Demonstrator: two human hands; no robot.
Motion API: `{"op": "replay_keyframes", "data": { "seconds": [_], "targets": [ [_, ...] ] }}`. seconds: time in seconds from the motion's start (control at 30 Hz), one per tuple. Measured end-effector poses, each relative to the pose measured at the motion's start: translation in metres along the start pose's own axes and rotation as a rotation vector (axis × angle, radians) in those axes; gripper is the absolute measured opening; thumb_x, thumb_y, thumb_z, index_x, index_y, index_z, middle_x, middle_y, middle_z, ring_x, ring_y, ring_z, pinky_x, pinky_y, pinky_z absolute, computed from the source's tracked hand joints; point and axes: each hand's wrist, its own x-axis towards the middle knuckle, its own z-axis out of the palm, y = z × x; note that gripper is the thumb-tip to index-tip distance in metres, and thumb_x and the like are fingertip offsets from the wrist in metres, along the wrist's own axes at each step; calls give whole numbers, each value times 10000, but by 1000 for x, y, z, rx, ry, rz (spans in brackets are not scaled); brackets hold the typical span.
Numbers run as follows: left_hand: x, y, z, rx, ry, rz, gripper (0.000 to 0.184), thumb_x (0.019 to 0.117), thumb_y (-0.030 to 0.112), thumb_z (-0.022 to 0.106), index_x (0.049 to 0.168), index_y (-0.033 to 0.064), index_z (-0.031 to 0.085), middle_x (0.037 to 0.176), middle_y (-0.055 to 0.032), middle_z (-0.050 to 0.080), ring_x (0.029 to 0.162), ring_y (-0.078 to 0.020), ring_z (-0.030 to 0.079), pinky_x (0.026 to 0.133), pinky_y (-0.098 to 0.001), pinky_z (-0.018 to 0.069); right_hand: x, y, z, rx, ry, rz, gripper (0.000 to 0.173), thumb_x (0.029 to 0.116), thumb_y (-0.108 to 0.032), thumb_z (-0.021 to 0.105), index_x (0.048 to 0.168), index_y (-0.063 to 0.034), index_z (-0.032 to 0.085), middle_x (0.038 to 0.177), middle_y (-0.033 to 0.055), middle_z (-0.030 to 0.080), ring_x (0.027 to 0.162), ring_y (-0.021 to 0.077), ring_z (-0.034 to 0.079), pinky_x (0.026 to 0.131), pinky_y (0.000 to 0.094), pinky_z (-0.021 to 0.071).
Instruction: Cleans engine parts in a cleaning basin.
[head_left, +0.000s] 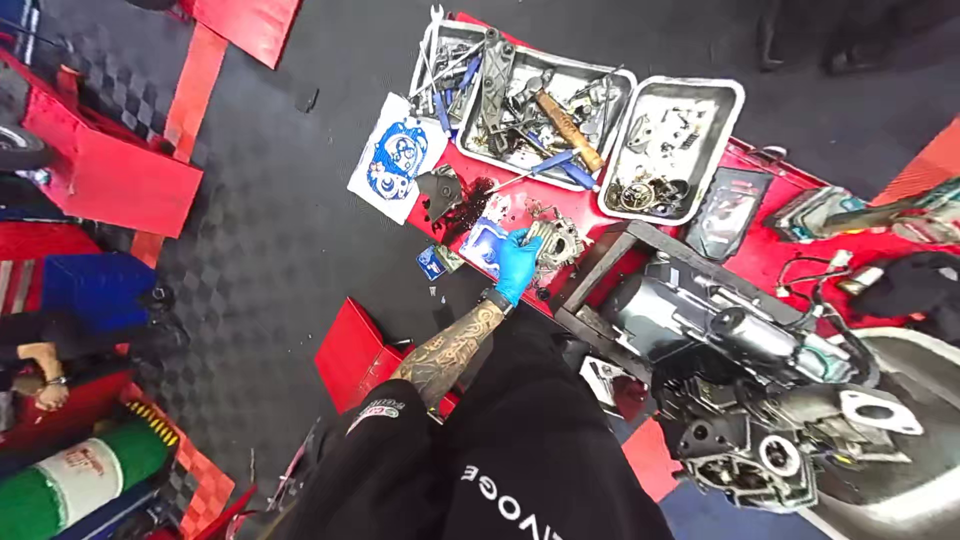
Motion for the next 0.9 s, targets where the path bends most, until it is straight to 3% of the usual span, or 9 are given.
{"op": "replay_keyframes", "data": {
  "seconds": [0.07,0.17,0.2,0.27,0.33,0.37,0.43,0.67,0.9],
  "targets": [
    [-11,1,-9,-10,38,8,388,1036,227,614,1349,-3,596,1244,-184,677,1083,-267,675,908,-425,569,-1,21,-5,115,77,-141,354,1072,-18,428,1358,175,507,1404,305,548,1266,295,540,1096,333,402],
    [-36,-4,-13,-46,102,31,392,1033,243,617,1332,-10,610,1254,-170,677,1120,-239,669,950,-404,563,20,53,-14,373,159,-143,351,1044,37,432,1349,202,482,1339,326,559,1207,287,553,1070,307,427],
    [-46,-9,-12,-57,113,44,402,1030,240,619,1337,-19,602,1269,-179,670,1143,-243,659,969,-409,551,42,71,-14,429,134,-137,386,1065,7,426,1403,192,447,1405,346,525,1266,322,540,1109,365,406],
    [-71,-19,-6,-79,132,56,414,1028,225,623,1350,-31,580,1269,-195,666,1152,-249,659,985,-403,550,135,132,7,472,223,-236,379,1077,-71,444,1346,185,523,1318,379,577,1162,380,599,1031,474,450],
    [-101,-35,3,-105,167,58,411,1023,206,629,1353,-32,582,1258,-197,673,1149,-248,663,997,-400,542,239,198,6,397,67,-306,427,1126,-203,408,1398,111,509,1312,303,586,1129,314,601,989,464,480],
    [-111,-49,8,-128,202,73,391,1011,193,644,1327,-33,599,1223,-197,682,1115,-248,677,980,-408,558,311,237,41,498,393,-536,418,1075,-233,509,1170,150,646,990,325,682,818,326,682,705,475,576],
    [-133,-78,17,-172,251,91,341,993,142,661,1274,-47,621,1185,-208,685,1090,-253,679,977,-425,558,380,276,33,585,201,-511,447,1092,-318,488,1288,67,603,1067,254,688,896,291,696,797,495,589],
    [-210,-146,26,-137,328,26,330,993,102,642,1255,-94,600,1155,-225,675,1025,-250,687,911,-410,582,431,366,15,753,82,-335,464,1094,-356,466,1358,16,552,1086,195,719,856,257,726,746,453,608],
    [-212,-180,17,6,234,-31,368,1025,165,594,1300,-78,576,1182,-215,665,967,-251,692,850,-441,603,435,427,39,891,151,-145,462,1082,-376,483,1353,-19,596,1120,184,722,922,284,724,804,479,604]
  ]
}}
